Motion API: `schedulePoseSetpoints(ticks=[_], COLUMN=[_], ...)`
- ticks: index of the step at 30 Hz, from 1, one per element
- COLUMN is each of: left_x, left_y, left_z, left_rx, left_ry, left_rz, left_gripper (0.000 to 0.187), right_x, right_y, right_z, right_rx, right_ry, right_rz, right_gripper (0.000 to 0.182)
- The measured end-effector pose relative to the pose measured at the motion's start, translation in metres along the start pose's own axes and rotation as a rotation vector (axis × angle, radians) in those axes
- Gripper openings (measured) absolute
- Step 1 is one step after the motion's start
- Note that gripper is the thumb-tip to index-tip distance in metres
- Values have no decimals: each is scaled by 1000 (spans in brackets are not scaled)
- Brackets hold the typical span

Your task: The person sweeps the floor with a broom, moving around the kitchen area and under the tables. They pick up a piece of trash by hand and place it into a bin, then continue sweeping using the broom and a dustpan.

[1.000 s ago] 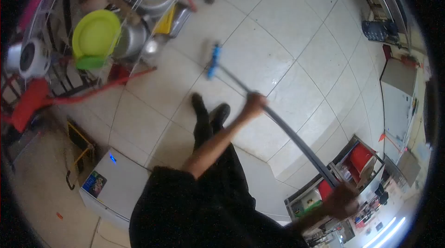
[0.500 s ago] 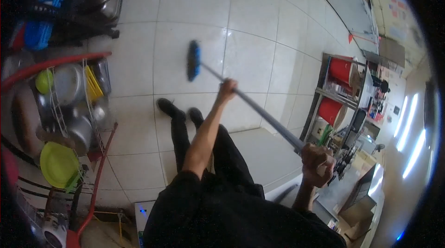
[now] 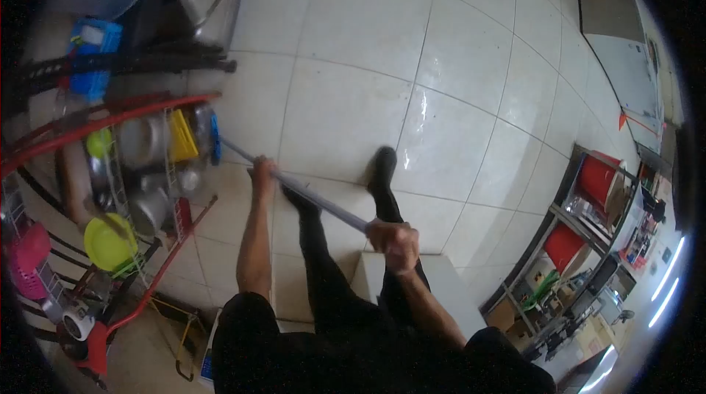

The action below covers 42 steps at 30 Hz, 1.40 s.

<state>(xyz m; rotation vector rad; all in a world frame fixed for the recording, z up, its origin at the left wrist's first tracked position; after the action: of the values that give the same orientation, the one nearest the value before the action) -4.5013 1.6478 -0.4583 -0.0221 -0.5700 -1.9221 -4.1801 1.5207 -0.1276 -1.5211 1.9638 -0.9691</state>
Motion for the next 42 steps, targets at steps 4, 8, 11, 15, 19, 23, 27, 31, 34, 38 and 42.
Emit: schedulePoseSetpoints(ticks=[4,8,11,15,19,23,27,31,34,38,42], left_x=[-76,-122,-135,-106,-95,-119,-161,-149,-128,-120,-81], left_y=[205,560,740,806,697,470,295,444,690,873,886], left_z=[-92,-180,-158,-28,-13,-6,-47,-188,-209,-154,-14], left_rx=[289,550,765,707,430,420,-405,233,626,658,692], left_ry=[-227,-76,-288,-220,-149,-295,-206,-218,111,-385,-312], left_rz=[-78,-490,-575,-505,-388,-65,-127,-457,-750,-609,-641], left_gripper=[3,12,10,10,17,20,18,33,21,23,23], right_x=[63,16,-8,95,125,81,-13,97,89,69,139], right_y=[-133,-383,-449,-588,-576,-329,-163,-281,-446,-528,-614], right_z=[171,141,94,147,226,267,225,322,277,194,195], right_rx=[189,305,819,404,644,117,-11,390,874,812,490], right_ry=[578,543,187,1232,691,580,386,724,819,751,465], right_rz=[243,294,176,946,557,101,171,84,289,410,594], right_gripper=[45,36,35,38,43,29,43,32,32,37,41])
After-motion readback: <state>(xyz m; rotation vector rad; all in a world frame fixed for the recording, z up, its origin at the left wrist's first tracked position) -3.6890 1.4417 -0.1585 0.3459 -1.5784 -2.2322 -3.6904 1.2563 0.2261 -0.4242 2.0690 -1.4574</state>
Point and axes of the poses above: each hand's wrist, its own x-axis away from the middle knuckle, its own z-axis out of the back of the hand, y = z × x, the point moved 6 cm from there along -x, towards the middle knuckle, and after that the axes turned 9 degrees about -x, right-handed, at the moved point
